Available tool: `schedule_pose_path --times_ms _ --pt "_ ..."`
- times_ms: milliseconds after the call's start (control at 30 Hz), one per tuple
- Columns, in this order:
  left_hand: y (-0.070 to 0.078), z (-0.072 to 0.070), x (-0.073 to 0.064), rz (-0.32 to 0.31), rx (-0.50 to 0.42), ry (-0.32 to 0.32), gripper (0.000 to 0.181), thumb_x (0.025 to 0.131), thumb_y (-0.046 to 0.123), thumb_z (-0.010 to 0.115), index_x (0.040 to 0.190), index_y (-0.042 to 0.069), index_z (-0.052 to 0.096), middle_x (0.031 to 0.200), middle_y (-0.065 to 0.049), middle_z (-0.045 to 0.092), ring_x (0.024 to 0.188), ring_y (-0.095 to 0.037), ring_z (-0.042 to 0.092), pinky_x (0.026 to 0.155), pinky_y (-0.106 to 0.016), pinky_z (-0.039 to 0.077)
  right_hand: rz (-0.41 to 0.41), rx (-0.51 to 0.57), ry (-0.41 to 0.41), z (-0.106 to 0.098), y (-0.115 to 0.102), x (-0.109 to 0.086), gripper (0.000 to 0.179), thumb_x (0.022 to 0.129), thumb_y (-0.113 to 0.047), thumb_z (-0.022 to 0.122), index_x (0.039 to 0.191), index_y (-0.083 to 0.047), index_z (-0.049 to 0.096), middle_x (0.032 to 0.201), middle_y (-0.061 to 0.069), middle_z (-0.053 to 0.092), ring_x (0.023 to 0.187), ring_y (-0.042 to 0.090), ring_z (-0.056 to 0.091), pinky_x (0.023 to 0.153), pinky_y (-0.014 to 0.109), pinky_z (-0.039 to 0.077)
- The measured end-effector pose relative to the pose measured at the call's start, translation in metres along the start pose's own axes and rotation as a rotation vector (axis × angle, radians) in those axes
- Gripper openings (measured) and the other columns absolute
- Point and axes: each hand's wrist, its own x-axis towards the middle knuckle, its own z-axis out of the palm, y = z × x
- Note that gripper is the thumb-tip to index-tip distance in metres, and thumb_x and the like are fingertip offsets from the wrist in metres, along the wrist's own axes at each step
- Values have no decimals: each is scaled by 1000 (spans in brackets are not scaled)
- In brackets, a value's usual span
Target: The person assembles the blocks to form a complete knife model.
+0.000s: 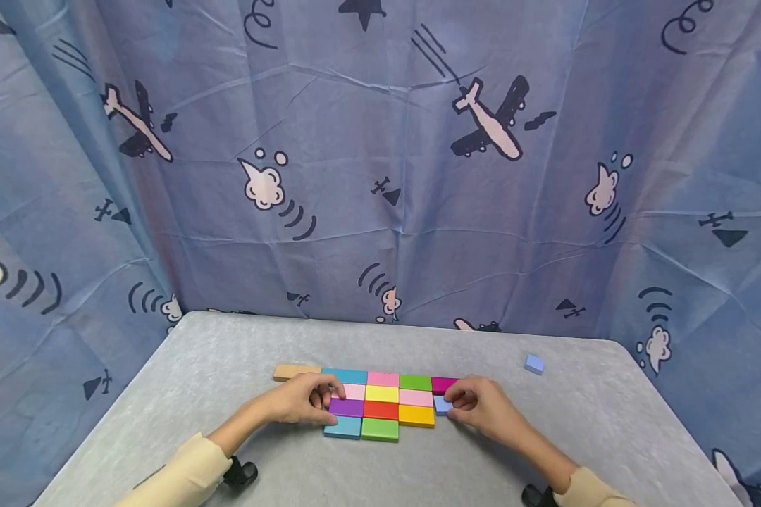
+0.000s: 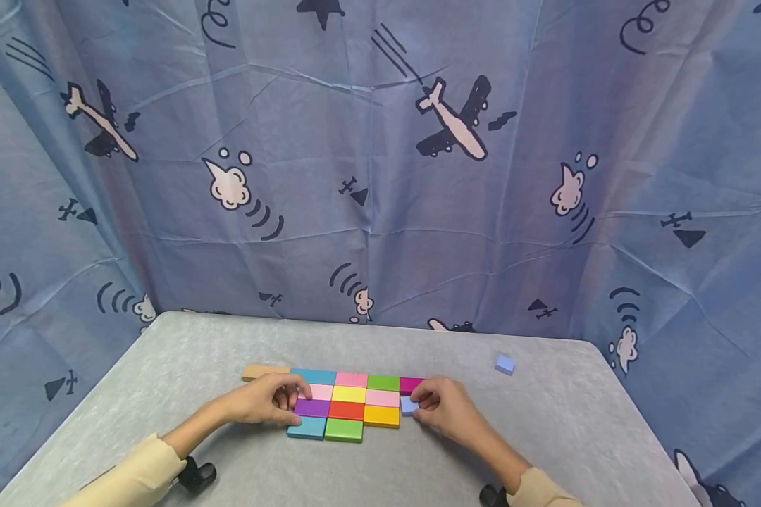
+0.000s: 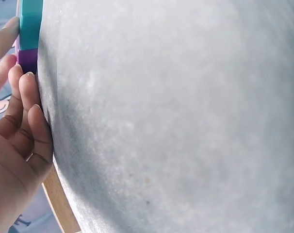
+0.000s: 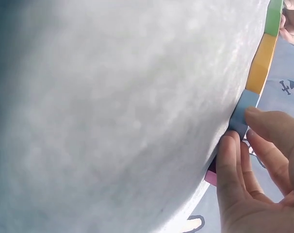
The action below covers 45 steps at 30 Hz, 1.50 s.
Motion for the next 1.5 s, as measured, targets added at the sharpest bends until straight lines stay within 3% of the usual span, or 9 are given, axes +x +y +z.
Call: schedule_pose_path --times_ms 1200,1500 --pt "1 -1 1 -11 -6 -5 31 86 13 85 111 14 66 88 -8 57 74 -13 54 68 -27 47 100 -39 24 5 -12 8 19 80 2 84 93 -5 71 85 2 65 73 16 58 65 27 52" --pt "2 0 0 -17 -4 -5 31 86 13 85 110 14 66 88 -7 57 74 -13 54 68 -27 46 79 -27 9 4 -9 7 19 81 0 84 93 -5 71 84 1 64 73 18 59 66 28 53"
